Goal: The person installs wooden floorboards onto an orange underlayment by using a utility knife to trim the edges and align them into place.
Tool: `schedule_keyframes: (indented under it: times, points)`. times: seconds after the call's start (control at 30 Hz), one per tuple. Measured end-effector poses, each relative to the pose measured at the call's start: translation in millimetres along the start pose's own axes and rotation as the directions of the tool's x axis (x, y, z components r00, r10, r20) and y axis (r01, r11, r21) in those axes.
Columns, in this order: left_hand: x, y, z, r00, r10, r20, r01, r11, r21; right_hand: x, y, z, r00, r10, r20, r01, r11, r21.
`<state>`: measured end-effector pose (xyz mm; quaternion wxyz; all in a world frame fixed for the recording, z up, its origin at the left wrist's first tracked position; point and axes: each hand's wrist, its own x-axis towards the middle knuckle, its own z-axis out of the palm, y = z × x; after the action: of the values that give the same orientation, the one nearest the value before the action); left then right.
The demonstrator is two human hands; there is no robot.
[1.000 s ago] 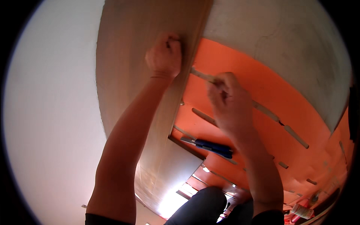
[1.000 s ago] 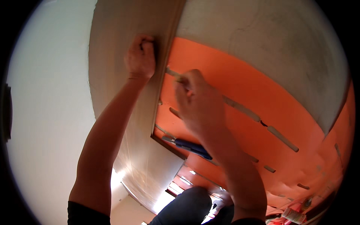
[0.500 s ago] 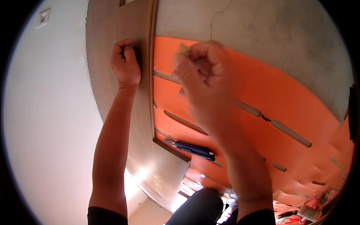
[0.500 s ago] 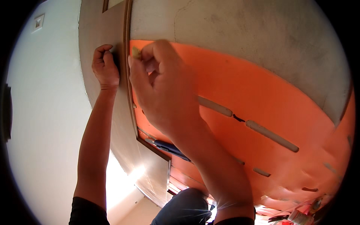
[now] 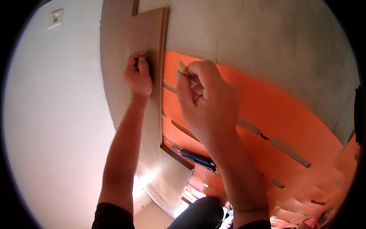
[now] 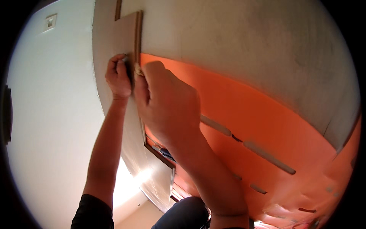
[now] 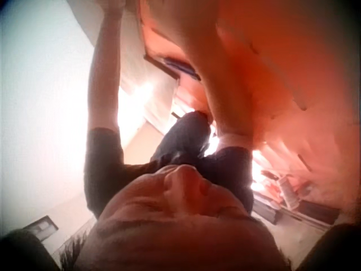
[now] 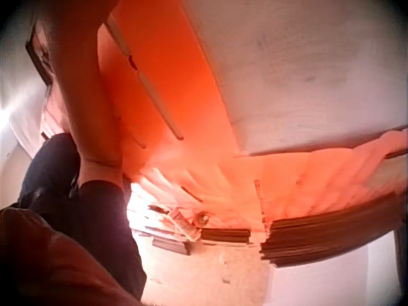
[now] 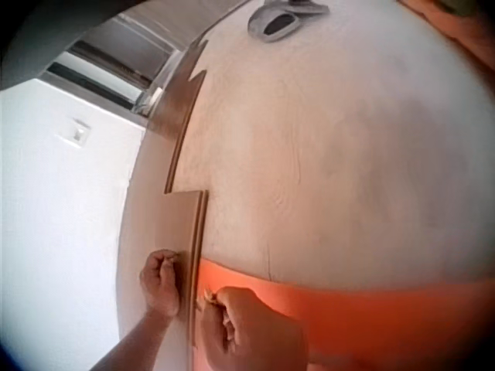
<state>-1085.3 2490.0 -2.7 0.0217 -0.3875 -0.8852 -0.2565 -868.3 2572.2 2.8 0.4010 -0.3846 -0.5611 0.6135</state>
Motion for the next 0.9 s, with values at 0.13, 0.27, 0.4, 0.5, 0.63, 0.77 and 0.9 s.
schedule_keyframes:
  times: [0.13,0.27,0.4,0.5,0.63,0.77,0.9]
  points:
    - [-32,66,2,0.969,-0.224,0.104,0.240,0.951,-0.193,5,10,-4,0.994,-0.004,-0.111,-0.011,0.991,-0.133]
    - [-74,127,-1,0.863,-0.211,0.460,0.485,0.602,-0.634,5,6,-12,0.989,-0.116,-0.091,0.087,0.956,-0.279]
    - [-82,144,12,0.822,-0.215,0.528,0.565,0.433,-0.703,3,3,-14,0.981,-0.183,-0.055,0.146,0.904,-0.401]
    - [-79,140,16,0.801,-0.227,0.554,0.598,0.349,-0.721,3,6,-14,0.983,-0.184,-0.027,0.153,0.884,-0.442]
    - [-69,152,8,0.699,-0.326,0.637,0.699,0.123,-0.704,3,-3,-13,0.991,0.132,0.013,-0.131,0.990,-0.043]
    - [-71,120,3,0.698,-0.220,0.681,0.713,0.135,-0.688,2,-7,-11,0.942,0.307,0.134,-0.332,0.909,0.253]
    - [-63,120,-7,0.755,-0.272,0.597,0.655,0.293,-0.696,1,-4,-16,0.952,0.279,0.130,-0.301,0.932,0.202]
